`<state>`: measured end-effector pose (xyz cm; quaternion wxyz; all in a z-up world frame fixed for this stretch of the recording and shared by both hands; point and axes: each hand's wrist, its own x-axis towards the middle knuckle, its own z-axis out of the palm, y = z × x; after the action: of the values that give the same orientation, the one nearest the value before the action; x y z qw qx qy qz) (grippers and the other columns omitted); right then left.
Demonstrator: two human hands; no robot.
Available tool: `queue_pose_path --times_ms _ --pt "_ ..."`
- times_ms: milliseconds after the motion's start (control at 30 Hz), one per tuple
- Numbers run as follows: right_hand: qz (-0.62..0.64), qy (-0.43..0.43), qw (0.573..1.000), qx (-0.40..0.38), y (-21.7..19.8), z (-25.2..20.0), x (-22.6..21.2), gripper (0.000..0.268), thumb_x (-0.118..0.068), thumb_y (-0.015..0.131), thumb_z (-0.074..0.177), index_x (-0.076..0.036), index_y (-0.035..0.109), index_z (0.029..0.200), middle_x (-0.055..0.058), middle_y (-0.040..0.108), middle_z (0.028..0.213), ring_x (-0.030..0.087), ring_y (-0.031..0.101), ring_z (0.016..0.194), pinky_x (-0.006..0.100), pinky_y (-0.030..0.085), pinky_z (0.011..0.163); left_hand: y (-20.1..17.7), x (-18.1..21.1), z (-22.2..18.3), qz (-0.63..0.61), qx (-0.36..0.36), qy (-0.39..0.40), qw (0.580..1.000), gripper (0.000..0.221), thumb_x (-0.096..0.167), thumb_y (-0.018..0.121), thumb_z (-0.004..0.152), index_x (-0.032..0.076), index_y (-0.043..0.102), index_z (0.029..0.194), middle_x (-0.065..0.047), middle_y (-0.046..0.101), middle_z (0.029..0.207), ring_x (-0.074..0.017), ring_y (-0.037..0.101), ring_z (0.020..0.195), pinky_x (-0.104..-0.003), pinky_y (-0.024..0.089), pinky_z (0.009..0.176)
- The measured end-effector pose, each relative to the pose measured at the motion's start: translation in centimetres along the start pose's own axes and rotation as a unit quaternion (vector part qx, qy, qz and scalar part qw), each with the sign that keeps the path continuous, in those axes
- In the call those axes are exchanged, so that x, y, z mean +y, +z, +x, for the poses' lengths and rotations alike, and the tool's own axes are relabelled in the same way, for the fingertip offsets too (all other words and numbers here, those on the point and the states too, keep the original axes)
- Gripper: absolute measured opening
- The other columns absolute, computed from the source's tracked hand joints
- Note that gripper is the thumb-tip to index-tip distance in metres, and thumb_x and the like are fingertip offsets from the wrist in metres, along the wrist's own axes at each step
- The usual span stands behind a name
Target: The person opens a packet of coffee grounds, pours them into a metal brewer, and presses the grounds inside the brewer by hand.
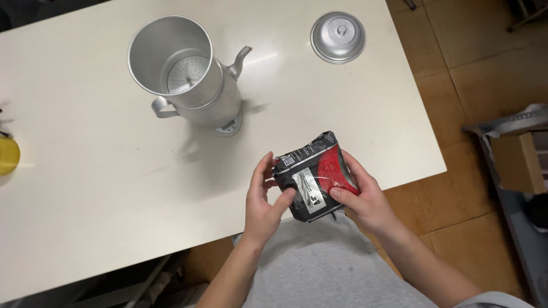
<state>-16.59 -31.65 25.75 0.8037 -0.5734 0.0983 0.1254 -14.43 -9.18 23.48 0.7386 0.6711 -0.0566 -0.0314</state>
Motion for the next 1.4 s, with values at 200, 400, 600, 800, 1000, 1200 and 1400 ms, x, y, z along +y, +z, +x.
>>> queue_pose_path --times_ms 200,400,600,800,1000,1200,1400 --pt "-0.145 0.001 0.989 -0.029 -3.9 1.1 -2.3 0.090 -0.011 0.075 0.083 0.001 0.028 0.159 0.019 0.059 0.138 0.021 0.060 0.122 0.035 0.052 0.100 4.2 1.1 0.9 -0.140 -0.009 -0.140 0.980 0.076 0.002 0.076 0.088 -0.005 0.040 0.155 -0.014 0.066 0.124 -0.0171 0.066 0.108 -0.035 0.059 0.092" --pt "-0.088 -0.017 0.991 -0.097 -7.2 1.8 -3.1 0.098 -0.018 0.080 0.083 -0.001 0.026 0.163 0.024 0.065 0.129 0.024 0.065 0.116 0.034 0.053 0.100 5.3 -1.3 -0.2 -0.196 -0.006 -0.076 0.978 0.073 0.001 0.073 0.093 -0.008 0.038 0.157 -0.016 0.064 0.132 -0.0186 0.065 0.115 -0.034 0.055 0.101" --pt "0.034 -0.098 0.988 -0.115 -6.6 2.1 -1.2 0.088 -0.015 0.086 0.083 0.002 0.036 0.153 0.012 0.058 0.141 0.020 0.057 0.131 0.036 0.049 0.112 9.2 -2.8 -1.0 -0.296 0.050 -0.023 0.954 0.068 0.006 0.069 0.098 -0.001 0.036 0.157 -0.020 0.052 0.147 -0.0268 0.052 0.136 -0.041 0.045 0.115" --pt "-0.215 -0.208 0.933 -0.199 -8.3 2.2 -5.7 0.066 -0.016 0.085 0.083 -0.003 0.053 0.140 0.018 0.057 0.150 0.031 0.058 0.139 0.043 0.050 0.114 8.2 0.3 -1.1 0.092 0.024 0.075 0.993 0.082 0.025 0.079 0.090 0.002 0.038 0.158 -0.020 0.031 0.170 -0.0294 0.036 0.159 -0.045 0.038 0.124" --pt "-0.466 -0.374 0.774 -0.210 -8.3 2.2 -6.6 0.053 -0.022 0.088 0.074 -0.016 0.070 0.123 0.008 0.068 0.137 0.034 0.056 0.138 0.058 0.038 0.116 10.2 2.2 -0.2 -0.168 -0.028 -0.092 0.981 0.101 0.034 0.085 0.084 -0.001 0.030 0.162 -0.026 0.051 0.151 -0.0289 0.055 0.136 -0.041 0.046 0.114" --pt "-0.423 -0.478 0.757 -0.142 -8.4 2.0 -5.0 0.056 -0.030 0.093 0.068 -0.021 0.067 0.117 0.012 0.059 0.139 0.039 0.049 0.136 0.058 0.037 0.117 11.0 4.3 -1.1 -0.135 0.008 -0.039 0.990 0.100 0.031 0.088 0.084 -0.006 0.033 0.158 -0.022 0.046 0.159 -0.0278 0.055 0.141 -0.040 0.050 0.117" --pt "-0.338 -0.446 0.823 -0.094 -8.6 1.0 -3.9 0.063 -0.023 0.094 0.070 -0.016 0.060 0.123 0.017 0.049 0.141 0.041 0.049 0.140 0.049 0.050 0.115 11.4 4.1 -2.2 -0.114 0.009 0.034 0.993 0.092 0.025 0.085 0.085 -0.004 0.036 0.157 -0.027 0.028 0.172 -0.0371 0.036 0.160 -0.047 0.039 0.130"
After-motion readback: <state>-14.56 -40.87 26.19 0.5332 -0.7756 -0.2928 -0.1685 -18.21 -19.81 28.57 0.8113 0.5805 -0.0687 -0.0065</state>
